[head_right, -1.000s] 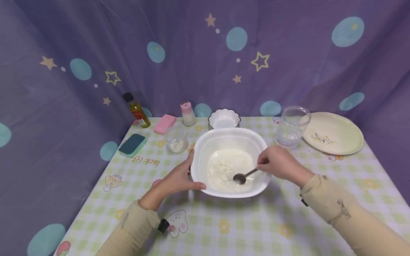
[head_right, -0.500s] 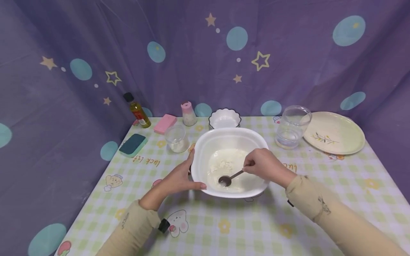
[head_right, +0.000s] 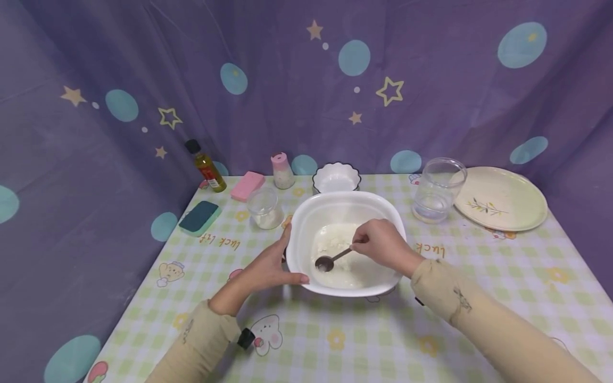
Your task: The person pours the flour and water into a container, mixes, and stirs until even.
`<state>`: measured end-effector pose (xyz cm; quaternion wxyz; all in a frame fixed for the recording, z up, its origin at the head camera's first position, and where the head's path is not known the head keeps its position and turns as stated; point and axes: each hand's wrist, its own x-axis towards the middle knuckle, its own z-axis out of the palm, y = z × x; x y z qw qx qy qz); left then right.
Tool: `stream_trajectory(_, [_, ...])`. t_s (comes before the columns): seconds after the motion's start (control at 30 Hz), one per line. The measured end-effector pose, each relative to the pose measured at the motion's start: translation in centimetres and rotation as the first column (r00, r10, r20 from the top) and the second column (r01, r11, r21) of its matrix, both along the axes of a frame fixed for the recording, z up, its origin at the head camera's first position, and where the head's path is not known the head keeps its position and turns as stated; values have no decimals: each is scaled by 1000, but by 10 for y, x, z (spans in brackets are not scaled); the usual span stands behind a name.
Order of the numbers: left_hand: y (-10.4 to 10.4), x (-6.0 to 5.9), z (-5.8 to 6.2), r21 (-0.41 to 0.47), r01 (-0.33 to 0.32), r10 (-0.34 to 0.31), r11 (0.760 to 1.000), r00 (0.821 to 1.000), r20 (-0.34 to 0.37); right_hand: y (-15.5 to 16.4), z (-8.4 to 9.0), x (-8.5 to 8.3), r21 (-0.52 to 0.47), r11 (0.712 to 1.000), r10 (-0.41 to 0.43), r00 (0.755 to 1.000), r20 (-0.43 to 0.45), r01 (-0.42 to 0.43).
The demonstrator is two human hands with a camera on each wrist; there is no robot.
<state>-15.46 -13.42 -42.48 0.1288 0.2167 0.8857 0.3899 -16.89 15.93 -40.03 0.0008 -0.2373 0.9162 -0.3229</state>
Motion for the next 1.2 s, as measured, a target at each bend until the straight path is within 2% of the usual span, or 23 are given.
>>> stream_trajectory(0.23, [0, 0, 0, 23, 13, -13, 1000, 1000, -1, -6, -5, -5, -15, 999, -45, 998, -34, 45])
stream_trajectory(0.47, [-1, 0, 1, 9, 10, -10, 1000, 1000, 4, -9, -8, -10, -19, 996, -83, 994, -67, 81])
stream_trajectory(0.73, [-1, 0, 1, 13, 10, -9, 1000, 1000, -4, -7, -7, -17, 13, 991, -134, 983, -127, 136])
stream_trajectory(1.2, [-1, 0, 1, 22, 12, -12, 1000, 1000, 4, 18, 1, -17, 45, 980, -192, 978, -88, 196])
